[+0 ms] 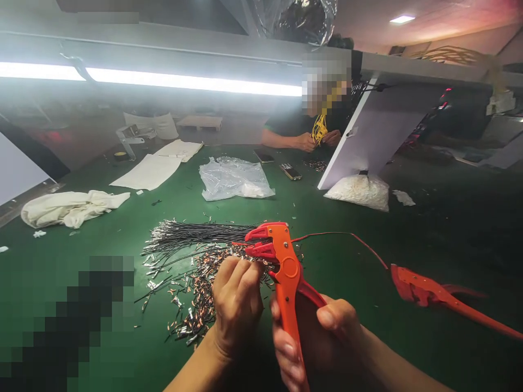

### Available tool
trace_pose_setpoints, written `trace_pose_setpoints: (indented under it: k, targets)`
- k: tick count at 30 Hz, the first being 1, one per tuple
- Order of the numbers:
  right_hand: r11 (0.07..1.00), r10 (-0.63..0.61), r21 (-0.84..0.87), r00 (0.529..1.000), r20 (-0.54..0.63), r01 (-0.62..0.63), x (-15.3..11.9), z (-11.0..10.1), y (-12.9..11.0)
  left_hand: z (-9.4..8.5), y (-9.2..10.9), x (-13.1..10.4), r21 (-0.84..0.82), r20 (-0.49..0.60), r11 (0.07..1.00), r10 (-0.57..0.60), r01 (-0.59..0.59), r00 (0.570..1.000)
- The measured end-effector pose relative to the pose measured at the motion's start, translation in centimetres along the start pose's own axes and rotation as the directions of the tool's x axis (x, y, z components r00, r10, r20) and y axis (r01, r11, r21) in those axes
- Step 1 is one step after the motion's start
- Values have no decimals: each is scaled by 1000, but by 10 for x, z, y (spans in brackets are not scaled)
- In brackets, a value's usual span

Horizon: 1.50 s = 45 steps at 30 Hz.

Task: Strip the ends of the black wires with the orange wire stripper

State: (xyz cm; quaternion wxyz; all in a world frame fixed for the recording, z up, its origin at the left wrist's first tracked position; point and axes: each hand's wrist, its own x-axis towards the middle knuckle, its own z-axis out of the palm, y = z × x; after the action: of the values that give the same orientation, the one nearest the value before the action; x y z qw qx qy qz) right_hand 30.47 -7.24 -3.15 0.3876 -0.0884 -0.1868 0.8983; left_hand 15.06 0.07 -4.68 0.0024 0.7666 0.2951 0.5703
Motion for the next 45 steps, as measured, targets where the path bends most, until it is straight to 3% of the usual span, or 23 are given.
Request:
trace_pose_setpoints:
  k: [7,31,40,45]
  targets:
    - [998,-7,-64,1000,-26,5,-3,0,4,2,0,-2,-5,29,1000,14,-14,999]
    - [999,17,44,999,36,-18,0,0,1,6,3,-2,-34,28,999,18,-17,999]
    - [996,-82,32,996,45,81,3,-4,5,4,9,0,-16,40,999,-47,48,998]
    - [998,-66,19,994,86,64,1,-4,6,3,9,1,18,36,999,-50,49,998]
